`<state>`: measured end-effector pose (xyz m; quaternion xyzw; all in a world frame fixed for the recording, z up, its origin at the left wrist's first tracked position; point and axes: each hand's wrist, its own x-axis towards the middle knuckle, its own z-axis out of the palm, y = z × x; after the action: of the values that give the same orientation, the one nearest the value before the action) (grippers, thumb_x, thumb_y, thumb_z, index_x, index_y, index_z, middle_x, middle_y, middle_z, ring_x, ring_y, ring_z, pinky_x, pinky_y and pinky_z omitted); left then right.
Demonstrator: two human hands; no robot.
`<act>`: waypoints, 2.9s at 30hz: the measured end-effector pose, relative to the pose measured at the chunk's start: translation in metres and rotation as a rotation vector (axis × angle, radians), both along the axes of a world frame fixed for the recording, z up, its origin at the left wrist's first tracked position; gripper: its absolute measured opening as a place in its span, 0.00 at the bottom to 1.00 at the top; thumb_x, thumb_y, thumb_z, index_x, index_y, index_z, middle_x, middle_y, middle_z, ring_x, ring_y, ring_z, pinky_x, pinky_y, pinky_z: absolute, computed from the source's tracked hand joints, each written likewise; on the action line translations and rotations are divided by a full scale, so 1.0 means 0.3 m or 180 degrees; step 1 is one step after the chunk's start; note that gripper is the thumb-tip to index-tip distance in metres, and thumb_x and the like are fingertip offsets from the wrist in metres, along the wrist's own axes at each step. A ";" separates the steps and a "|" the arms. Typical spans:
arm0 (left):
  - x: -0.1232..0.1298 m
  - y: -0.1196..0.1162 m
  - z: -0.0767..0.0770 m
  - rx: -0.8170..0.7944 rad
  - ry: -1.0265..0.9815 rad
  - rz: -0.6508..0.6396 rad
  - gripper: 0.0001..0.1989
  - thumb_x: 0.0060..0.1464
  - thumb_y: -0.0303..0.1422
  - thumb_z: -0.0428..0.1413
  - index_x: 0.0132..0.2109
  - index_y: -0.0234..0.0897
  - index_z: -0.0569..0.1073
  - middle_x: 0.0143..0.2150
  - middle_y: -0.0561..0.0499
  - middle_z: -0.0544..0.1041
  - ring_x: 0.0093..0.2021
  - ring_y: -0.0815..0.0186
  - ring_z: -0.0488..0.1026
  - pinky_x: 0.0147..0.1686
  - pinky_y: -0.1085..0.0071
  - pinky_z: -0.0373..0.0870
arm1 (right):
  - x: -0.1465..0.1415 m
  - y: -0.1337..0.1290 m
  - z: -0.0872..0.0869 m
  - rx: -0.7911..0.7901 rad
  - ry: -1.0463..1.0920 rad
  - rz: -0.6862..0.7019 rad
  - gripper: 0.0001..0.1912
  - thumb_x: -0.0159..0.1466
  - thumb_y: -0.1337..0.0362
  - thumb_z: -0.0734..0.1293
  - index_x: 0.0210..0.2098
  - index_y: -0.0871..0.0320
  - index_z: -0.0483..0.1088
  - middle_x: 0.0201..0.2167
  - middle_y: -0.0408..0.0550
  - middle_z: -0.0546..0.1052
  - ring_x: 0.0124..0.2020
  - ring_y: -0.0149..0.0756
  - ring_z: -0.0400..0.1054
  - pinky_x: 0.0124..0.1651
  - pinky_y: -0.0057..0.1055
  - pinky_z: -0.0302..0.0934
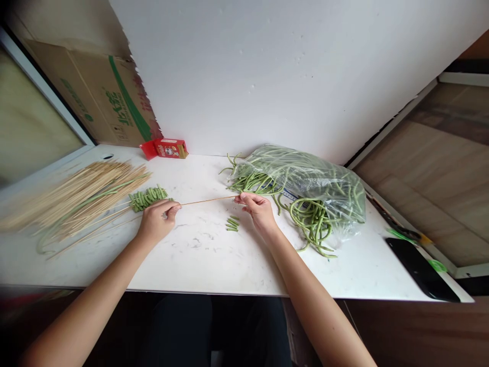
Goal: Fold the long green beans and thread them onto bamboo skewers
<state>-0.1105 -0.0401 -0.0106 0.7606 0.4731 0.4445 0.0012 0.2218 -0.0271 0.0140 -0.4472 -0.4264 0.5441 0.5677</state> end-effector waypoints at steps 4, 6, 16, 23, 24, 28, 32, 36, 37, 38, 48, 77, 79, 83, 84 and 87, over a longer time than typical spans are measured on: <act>0.001 -0.002 0.001 -0.0048 -0.0002 -0.0023 0.12 0.68 0.30 0.53 0.36 0.39 0.78 0.35 0.49 0.82 0.37 0.62 0.77 0.41 0.67 0.70 | -0.006 -0.003 -0.001 0.0036 -0.0058 -0.0011 0.15 0.57 0.48 0.81 0.35 0.52 0.85 0.39 0.50 0.87 0.45 0.41 0.81 0.37 0.30 0.66; 0.001 -0.002 -0.001 -0.0038 0.0000 -0.0028 0.12 0.68 0.30 0.53 0.36 0.40 0.78 0.35 0.49 0.82 0.37 0.62 0.77 0.41 0.67 0.70 | -0.010 -0.006 0.001 0.0045 -0.0059 -0.0058 0.15 0.58 0.49 0.81 0.35 0.53 0.84 0.39 0.50 0.87 0.44 0.41 0.81 0.37 0.31 0.66; 0.005 -0.004 -0.006 -0.0080 0.0072 -0.0089 0.12 0.68 0.29 0.52 0.37 0.39 0.79 0.35 0.50 0.81 0.37 0.63 0.77 0.40 0.68 0.70 | -0.034 -0.022 0.000 0.0212 -0.0194 -0.0157 0.15 0.59 0.49 0.80 0.36 0.53 0.85 0.38 0.51 0.87 0.46 0.45 0.81 0.40 0.34 0.68; 0.012 -0.009 -0.002 -0.0039 0.0031 -0.0157 0.12 0.69 0.29 0.52 0.38 0.39 0.79 0.35 0.49 0.82 0.36 0.64 0.77 0.39 0.70 0.71 | -0.050 -0.031 0.014 0.0080 0.0108 -0.0135 0.15 0.58 0.49 0.81 0.36 0.53 0.84 0.44 0.53 0.87 0.51 0.47 0.81 0.44 0.35 0.71; 0.014 -0.011 -0.001 -0.0036 0.0025 -0.0185 0.12 0.69 0.30 0.52 0.38 0.39 0.80 0.36 0.49 0.82 0.36 0.64 0.78 0.39 0.70 0.71 | -0.052 -0.032 0.018 0.0069 0.0149 -0.0146 0.15 0.58 0.49 0.81 0.36 0.53 0.84 0.45 0.53 0.87 0.52 0.47 0.81 0.45 0.35 0.72; 0.026 -0.017 0.000 -0.0013 0.0002 -0.0310 0.12 0.70 0.31 0.53 0.40 0.39 0.81 0.37 0.49 0.83 0.37 0.64 0.80 0.40 0.70 0.73 | -0.057 -0.037 0.023 0.0016 0.0258 -0.0184 0.16 0.57 0.48 0.81 0.37 0.53 0.84 0.45 0.53 0.87 0.51 0.46 0.81 0.46 0.36 0.73; 0.035 -0.019 -0.003 -0.0002 0.0016 -0.0388 0.12 0.70 0.31 0.53 0.42 0.39 0.81 0.38 0.48 0.84 0.38 0.64 0.80 0.40 0.70 0.74 | -0.061 -0.040 0.024 -0.0012 0.0318 -0.0161 0.16 0.56 0.48 0.82 0.34 0.52 0.82 0.45 0.52 0.87 0.52 0.47 0.80 0.48 0.37 0.73; 0.040 -0.018 -0.007 -0.0013 0.0081 -0.0433 0.13 0.71 0.32 0.52 0.43 0.39 0.81 0.38 0.48 0.85 0.38 0.64 0.81 0.40 0.69 0.75 | -0.066 -0.042 0.025 0.0011 0.0313 -0.0159 0.16 0.56 0.49 0.82 0.31 0.53 0.81 0.44 0.53 0.87 0.53 0.48 0.80 0.48 0.37 0.73; 0.041 -0.018 -0.007 0.0001 0.0088 -0.0462 0.13 0.72 0.32 0.52 0.43 0.39 0.81 0.38 0.47 0.85 0.38 0.64 0.81 0.41 0.69 0.75 | -0.068 -0.042 0.024 0.0015 0.0324 -0.0154 0.16 0.57 0.49 0.82 0.31 0.53 0.80 0.45 0.53 0.87 0.53 0.48 0.80 0.48 0.37 0.73; 0.041 -0.018 -0.008 0.0018 0.0089 -0.0495 0.12 0.72 0.32 0.52 0.43 0.39 0.82 0.38 0.47 0.85 0.38 0.64 0.81 0.41 0.70 0.75 | -0.069 -0.042 0.022 0.0014 0.0340 -0.0153 0.16 0.57 0.49 0.82 0.30 0.53 0.80 0.45 0.53 0.87 0.54 0.48 0.80 0.48 0.37 0.73; 0.051 -0.021 -0.017 0.0031 0.0051 -0.0690 0.12 0.71 0.32 0.54 0.48 0.39 0.83 0.41 0.45 0.86 0.38 0.63 0.82 0.40 0.68 0.77 | -0.088 -0.046 0.009 -0.0033 0.0354 -0.0194 0.17 0.57 0.49 0.82 0.31 0.53 0.79 0.45 0.54 0.87 0.55 0.50 0.79 0.50 0.40 0.73; 0.082 -0.034 -0.013 0.0294 0.0446 -0.0912 0.12 0.69 0.24 0.53 0.51 0.38 0.80 0.32 0.51 0.80 0.29 0.68 0.75 0.32 0.72 0.71 | -0.151 -0.073 -0.005 -0.0162 0.0258 0.0199 0.20 0.54 0.47 0.83 0.31 0.56 0.80 0.42 0.53 0.87 0.52 0.47 0.81 0.47 0.34 0.74; 0.085 -0.034 -0.013 0.0320 0.0455 -0.0920 0.12 0.69 0.24 0.53 0.51 0.38 0.80 0.33 0.51 0.80 0.30 0.68 0.76 0.32 0.72 0.71 | -0.152 -0.075 -0.003 -0.0174 0.0251 0.0224 0.20 0.55 0.47 0.83 0.31 0.56 0.80 0.42 0.53 0.87 0.51 0.45 0.82 0.48 0.33 0.74; 0.086 -0.034 -0.010 0.0326 0.0495 -0.0911 0.12 0.70 0.26 0.53 0.52 0.39 0.80 0.35 0.50 0.82 0.30 0.67 0.77 0.32 0.71 0.72 | -0.149 -0.072 -0.002 -0.0174 0.0197 0.0259 0.21 0.54 0.46 0.83 0.31 0.56 0.80 0.43 0.53 0.87 0.50 0.46 0.82 0.48 0.34 0.74; 0.086 -0.035 -0.010 0.0326 0.0505 -0.0904 0.12 0.70 0.26 0.53 0.53 0.39 0.80 0.35 0.50 0.83 0.30 0.67 0.77 0.32 0.71 0.72 | -0.147 -0.072 -0.002 -0.0168 0.0181 0.0265 0.21 0.54 0.46 0.83 0.32 0.56 0.80 0.43 0.54 0.87 0.50 0.46 0.81 0.48 0.34 0.74; 0.085 -0.035 -0.010 0.0335 0.0528 -0.0896 0.12 0.71 0.27 0.53 0.53 0.39 0.80 0.34 0.50 0.82 0.30 0.67 0.77 0.32 0.71 0.72 | -0.145 -0.072 -0.001 -0.0156 0.0133 0.0281 0.22 0.54 0.45 0.83 0.33 0.56 0.80 0.44 0.55 0.87 0.51 0.47 0.81 0.48 0.35 0.74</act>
<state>-0.0849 -0.0507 -0.0136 0.8524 0.3365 0.3998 -0.0154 0.1784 -0.0488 0.0137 -0.4302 -0.4203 0.5880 0.5408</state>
